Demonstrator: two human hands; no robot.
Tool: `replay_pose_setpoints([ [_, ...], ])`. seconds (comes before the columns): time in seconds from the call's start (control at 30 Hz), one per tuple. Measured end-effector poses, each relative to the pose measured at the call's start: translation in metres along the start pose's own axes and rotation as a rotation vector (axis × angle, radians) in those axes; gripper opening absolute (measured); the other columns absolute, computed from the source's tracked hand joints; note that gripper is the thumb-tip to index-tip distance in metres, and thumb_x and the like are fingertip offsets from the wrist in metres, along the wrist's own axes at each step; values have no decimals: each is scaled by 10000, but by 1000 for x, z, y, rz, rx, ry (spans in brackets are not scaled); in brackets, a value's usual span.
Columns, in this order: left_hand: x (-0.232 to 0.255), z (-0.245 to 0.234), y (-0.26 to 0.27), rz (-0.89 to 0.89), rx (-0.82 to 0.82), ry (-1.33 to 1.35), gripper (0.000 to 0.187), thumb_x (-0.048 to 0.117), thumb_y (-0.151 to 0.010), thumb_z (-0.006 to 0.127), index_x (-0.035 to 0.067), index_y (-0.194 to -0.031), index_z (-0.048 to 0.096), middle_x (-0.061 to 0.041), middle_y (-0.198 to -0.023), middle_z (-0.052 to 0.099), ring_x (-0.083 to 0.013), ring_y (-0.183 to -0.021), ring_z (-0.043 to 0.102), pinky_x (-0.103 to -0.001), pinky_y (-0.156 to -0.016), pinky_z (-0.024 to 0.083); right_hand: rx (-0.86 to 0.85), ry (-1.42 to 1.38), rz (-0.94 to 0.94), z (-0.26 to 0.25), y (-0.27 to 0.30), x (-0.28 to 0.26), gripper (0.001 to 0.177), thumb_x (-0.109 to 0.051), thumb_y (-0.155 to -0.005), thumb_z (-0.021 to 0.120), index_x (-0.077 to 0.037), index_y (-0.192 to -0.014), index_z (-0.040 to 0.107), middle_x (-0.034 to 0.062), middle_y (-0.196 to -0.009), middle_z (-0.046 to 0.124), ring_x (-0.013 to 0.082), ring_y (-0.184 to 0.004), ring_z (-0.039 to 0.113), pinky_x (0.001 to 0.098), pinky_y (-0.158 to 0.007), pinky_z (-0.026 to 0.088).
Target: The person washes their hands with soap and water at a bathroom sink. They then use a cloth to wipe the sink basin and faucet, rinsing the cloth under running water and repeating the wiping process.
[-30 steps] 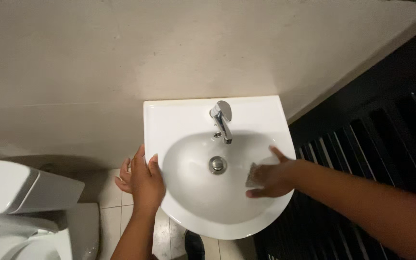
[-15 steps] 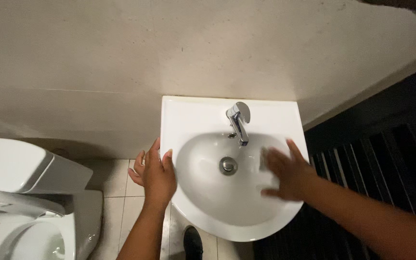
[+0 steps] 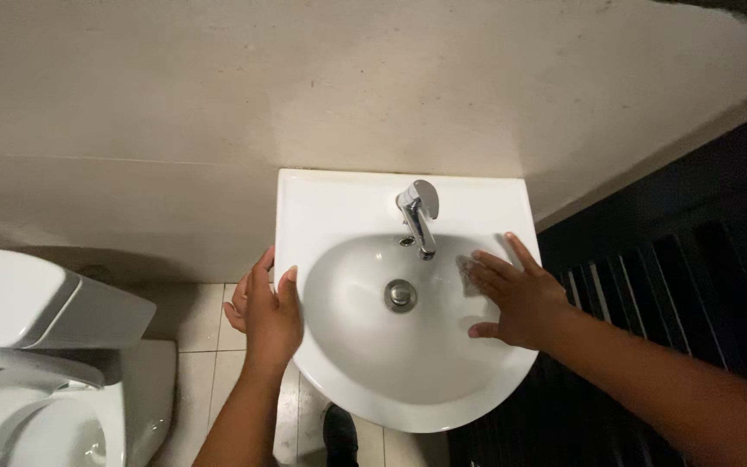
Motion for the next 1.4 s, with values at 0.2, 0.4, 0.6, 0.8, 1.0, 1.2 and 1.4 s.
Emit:
replay_pose_setpoints([
  [0.2, 6, -1, -2, -14, 4, -7, 545, 389, -1025, 468, 178, -1525, 419, -150, -1486, 451, -289, -1486, 148, -586, -1174, -144, -45, -200, -73, -15, 12, -11, 849, -759, -956, 251, -232, -1619, 198, 56, -1728, 71, 201, -1607, -23, 606, -1217, -207],
  [0.4, 9, -1, 1, -37, -3, -1, 567, 416, -1023, 462, 179, -1534, 397, -93, -1478, 498, -251, -1452, 234, -581, -1200, -135, -96, -328, -70, -19, 30, -23, 854, -759, -933, 353, -250, -1613, 260, 75, -1721, 126, 206, -1609, 23, 551, -1255, -186],
  [0.6, 3, 2, -2, 4, -1, 0, 561, 408, -1038, 452, 163, -1537, 375, -101, -1462, 502, -269, -1448, 215, -587, -1170, -140, -53, -453, -83, -12, 18, -42, 969, -789, -935, 340, -123, -1625, 205, 151, -1714, 74, 283, -1607, -66, 539, -1249, -152],
  [0.8, 9, 0, 1, -26, -17, 49, 557, 419, -1024, 437, 184, -1525, 384, -78, -1405, 549, -233, -1417, 279, -561, -1202, -131, -84, -997, -582, -30, -18, -134, 947, -721, -944, 160, -91, -1632, -1, 183, -1707, -121, 316, -1587, -112, 557, -1252, -19],
  [1.0, 21, -6, -1, -92, -70, 432, 506, 386, -1058, 342, 133, -1490, 415, -126, -1463, 548, -251, -1384, 504, -430, -1150, 385, -5, -1988, -499, -119, -55, -173, 984, -684, -952, 245, -89, -1586, -215, 142, -1682, -269, 313, -1568, -175, 544, -1258, 46],
  [1.2, 16, -1, 3, -191, -126, 619, 562, 413, -1034, 309, 151, -1525, 386, -127, -1443, 569, -231, -1329, 542, -364, -1085, 432, 131, -2517, 120, -151, -88, -176, 995, -668, -923, 396, -118, -1616, -58, 141, -1719, -19, 362, -1592, 6, 551, -1270, 108],
  [1.4, 18, 4, -4, -26, -146, 742, 524, 348, -1082, 310, 68, -1519, 375, -156, -1476, 527, -193, -1349, 505, -336, -1131, 386, 108, -2442, 176, -138, -101, -167, 1055, -695, -916, 407, -117, -1627, -117, 168, -1718, -51, 369, -1578, 34, 523, -1268, 48],
])
Point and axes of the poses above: each hand's wrist, its own y-axis away from the middle knuckle, its own z-axis out of the palm, x = y × z, the point moved 6 cm from there along -y, towards the middle knuckle
